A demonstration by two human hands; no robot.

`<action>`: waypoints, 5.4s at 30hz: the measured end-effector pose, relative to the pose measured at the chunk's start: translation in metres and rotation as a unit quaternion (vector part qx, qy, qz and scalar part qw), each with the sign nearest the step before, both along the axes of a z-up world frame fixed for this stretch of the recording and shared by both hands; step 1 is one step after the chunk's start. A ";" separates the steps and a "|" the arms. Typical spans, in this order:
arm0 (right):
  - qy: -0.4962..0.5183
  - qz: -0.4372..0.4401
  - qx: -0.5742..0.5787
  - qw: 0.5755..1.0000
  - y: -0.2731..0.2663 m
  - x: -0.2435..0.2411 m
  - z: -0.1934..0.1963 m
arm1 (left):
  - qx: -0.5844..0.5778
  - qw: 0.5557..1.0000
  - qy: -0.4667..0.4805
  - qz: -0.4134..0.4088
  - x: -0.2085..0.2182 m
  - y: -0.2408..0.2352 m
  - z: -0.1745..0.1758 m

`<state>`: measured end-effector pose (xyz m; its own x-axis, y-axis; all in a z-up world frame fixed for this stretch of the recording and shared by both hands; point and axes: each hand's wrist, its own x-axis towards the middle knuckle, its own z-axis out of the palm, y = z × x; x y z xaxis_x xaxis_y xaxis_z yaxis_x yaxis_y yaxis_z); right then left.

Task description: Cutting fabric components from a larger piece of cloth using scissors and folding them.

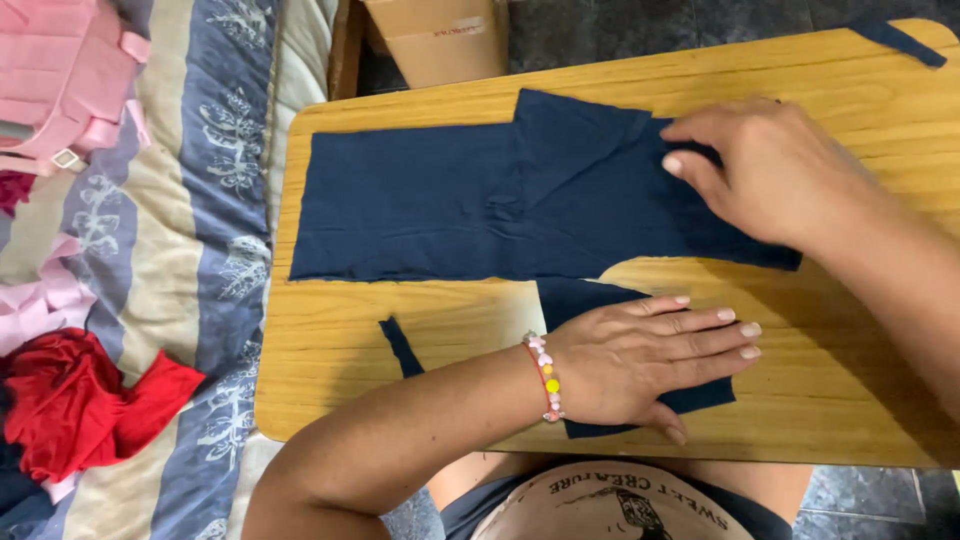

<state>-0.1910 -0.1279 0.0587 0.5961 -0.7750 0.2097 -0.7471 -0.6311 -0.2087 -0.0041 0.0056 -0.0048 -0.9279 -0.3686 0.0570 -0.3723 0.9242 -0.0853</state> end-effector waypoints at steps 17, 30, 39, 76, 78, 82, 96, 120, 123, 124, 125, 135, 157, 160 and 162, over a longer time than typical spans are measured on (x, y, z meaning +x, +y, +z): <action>-0.151 -0.032 0.136 0.979 -0.091 0.074 -0.017 | 0.135 0.939 0.315 -0.009 0.027 -0.016 0.021; -0.458 0.130 0.314 0.822 -0.012 0.069 0.036 | 0.149 0.790 0.502 0.319 0.088 -0.086 0.101; -0.374 0.020 0.312 0.873 -0.002 0.037 -0.014 | 0.321 0.581 0.721 0.198 0.110 -0.092 0.035; -0.463 0.024 0.074 0.883 0.028 0.014 0.012 | -0.009 0.802 0.554 0.223 0.128 -0.045 0.088; -0.465 0.022 0.075 0.882 0.031 0.014 0.014 | -0.008 0.759 0.604 0.245 0.124 -0.042 0.091; -0.467 0.014 0.058 0.882 0.032 0.012 0.015 | -0.023 0.759 0.590 0.276 0.127 -0.039 0.090; -0.480 -0.008 0.031 0.877 0.033 0.011 0.010 | 0.087 0.771 0.574 0.262 0.119 -0.048 0.091; -0.415 -0.063 0.117 0.900 0.064 -0.011 0.019 | 0.238 0.708 0.606 0.275 0.102 -0.032 0.103; -0.382 -0.071 0.101 0.916 0.068 -0.011 0.021 | 0.287 0.668 0.623 0.291 0.101 -0.034 0.098; -0.381 -0.073 0.103 0.916 0.068 -0.011 0.021 | 0.290 0.667 0.622 0.292 0.101 -0.034 0.098; -0.364 -0.088 0.112 0.920 0.068 -0.012 0.022 | 0.300 0.667 0.612 0.300 0.102 -0.035 0.099; -0.388 0.062 0.036 0.919 0.033 -0.010 0.012 | 0.005 0.850 0.485 0.206 0.106 -0.055 0.106; -0.159 0.031 -0.059 0.985 0.019 0.048 -0.064 | 0.045 0.926 0.208 0.312 0.059 -0.092 -0.003; -0.050 0.028 -0.005 0.998 0.035 0.046 -0.057 | 0.100 0.928 0.173 0.316 0.066 -0.080 0.003; -0.008 0.050 0.026 0.998 0.034 0.038 -0.061 | 0.145 0.917 0.117 0.353 0.069 -0.077 0.011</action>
<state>-0.1534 -0.0937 -0.0025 0.6682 -0.7218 0.1802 -0.6774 -0.6904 -0.2539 0.0647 -0.0716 0.0066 -0.4268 -0.9039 0.0295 -0.8632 0.4168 0.2849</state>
